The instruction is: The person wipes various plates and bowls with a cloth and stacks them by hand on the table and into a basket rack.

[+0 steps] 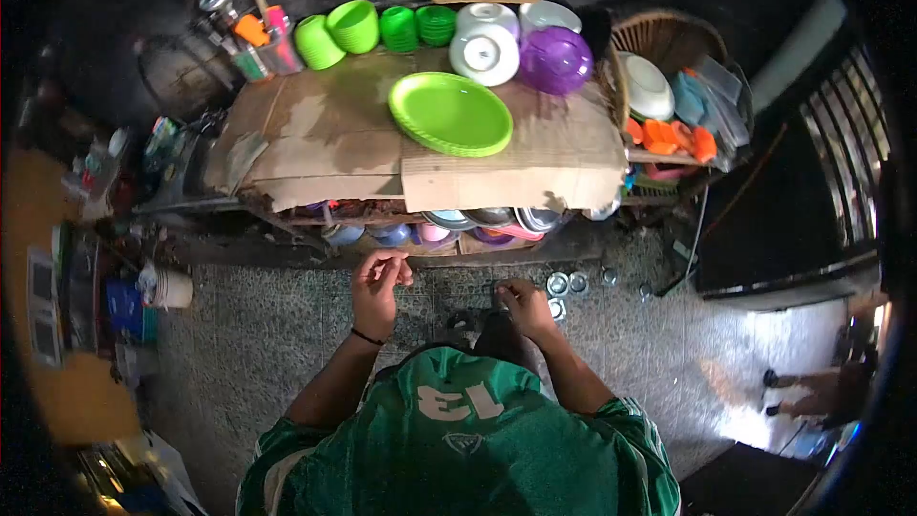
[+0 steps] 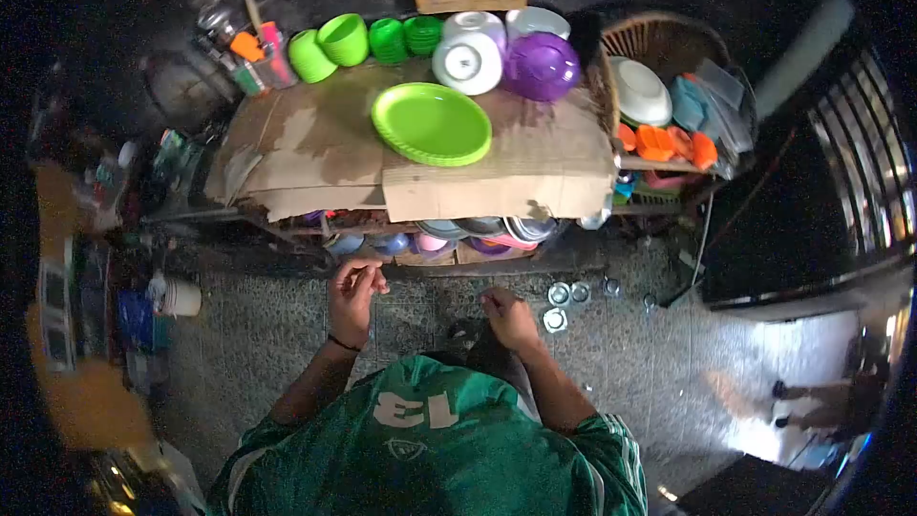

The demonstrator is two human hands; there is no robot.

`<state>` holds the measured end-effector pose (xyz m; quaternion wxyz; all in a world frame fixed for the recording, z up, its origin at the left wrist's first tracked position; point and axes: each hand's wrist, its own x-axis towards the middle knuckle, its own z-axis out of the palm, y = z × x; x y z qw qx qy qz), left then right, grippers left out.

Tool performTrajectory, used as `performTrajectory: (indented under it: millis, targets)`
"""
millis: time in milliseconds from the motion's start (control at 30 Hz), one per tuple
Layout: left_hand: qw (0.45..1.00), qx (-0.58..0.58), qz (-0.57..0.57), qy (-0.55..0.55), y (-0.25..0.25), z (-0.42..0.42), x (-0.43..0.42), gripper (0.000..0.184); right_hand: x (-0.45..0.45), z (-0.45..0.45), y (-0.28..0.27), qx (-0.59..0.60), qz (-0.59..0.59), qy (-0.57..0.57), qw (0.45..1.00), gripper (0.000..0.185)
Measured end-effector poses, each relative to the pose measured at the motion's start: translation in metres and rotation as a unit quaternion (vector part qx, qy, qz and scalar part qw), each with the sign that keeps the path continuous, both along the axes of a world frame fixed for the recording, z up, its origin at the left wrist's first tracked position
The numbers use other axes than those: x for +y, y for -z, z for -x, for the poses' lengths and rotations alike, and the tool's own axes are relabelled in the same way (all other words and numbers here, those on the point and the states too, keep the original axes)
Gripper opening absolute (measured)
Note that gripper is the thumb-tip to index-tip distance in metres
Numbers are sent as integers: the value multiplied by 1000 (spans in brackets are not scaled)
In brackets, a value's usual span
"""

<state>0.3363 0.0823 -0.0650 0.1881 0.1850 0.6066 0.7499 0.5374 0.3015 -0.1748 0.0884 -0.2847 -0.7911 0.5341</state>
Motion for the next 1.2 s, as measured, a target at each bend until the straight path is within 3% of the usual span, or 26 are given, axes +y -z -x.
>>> performTrajectory:
  millis: [167, 233, 367, 467, 533, 633, 667, 800, 933, 1000, 1200]
  targets:
    - [995, -4, 7, -103, 3, 13, -29, 11, 6, 61, -49, 95, -73, -30, 992, 23]
    - [990, -42, -24, -130, 9, 22, -32, 9, 15, 84, -69, 139, -51, -33, 988, 19]
    - [988, -25, -19, -154, -2, 61, -4, 11, 56, 121, -84, 244, -79, 62, 964, 16]
    - [992, 39, 11, -118, -28, 98, 34, 17, 84, 147, -120, 205, -95, 133, 965, 17]
    - [998, -42, 33, -36, -44, 117, 60, 32, 105, 163, -132, 187, -99, 159, 964, 18]
    - [990, -132, -48, -31, -41, 134, 99, 45, 138, 187, -134, 176, -149, 129, 964, 20]
    - [987, -153, -42, -26, -37, 138, 109, 64, 146, 192, -134, 169, -186, 111, 961, 26]
    - [980, -190, -23, -47, -36, 152, 141, 78, 162, 213, -141, 86, -165, 96, 978, 37]
    - [978, -197, 18, -65, -33, 162, 156, 69, 172, 229, -153, 37, -144, 38, 988, 42]
    - [981, -185, 52, -19, -32, 171, 159, 56, 172, 239, -172, -93, -136, -4, 986, 45]
    - [989, -117, 90, -31, -6, 179, 154, 45, 174, 251, -147, -76, -161, -20, 984, 52]
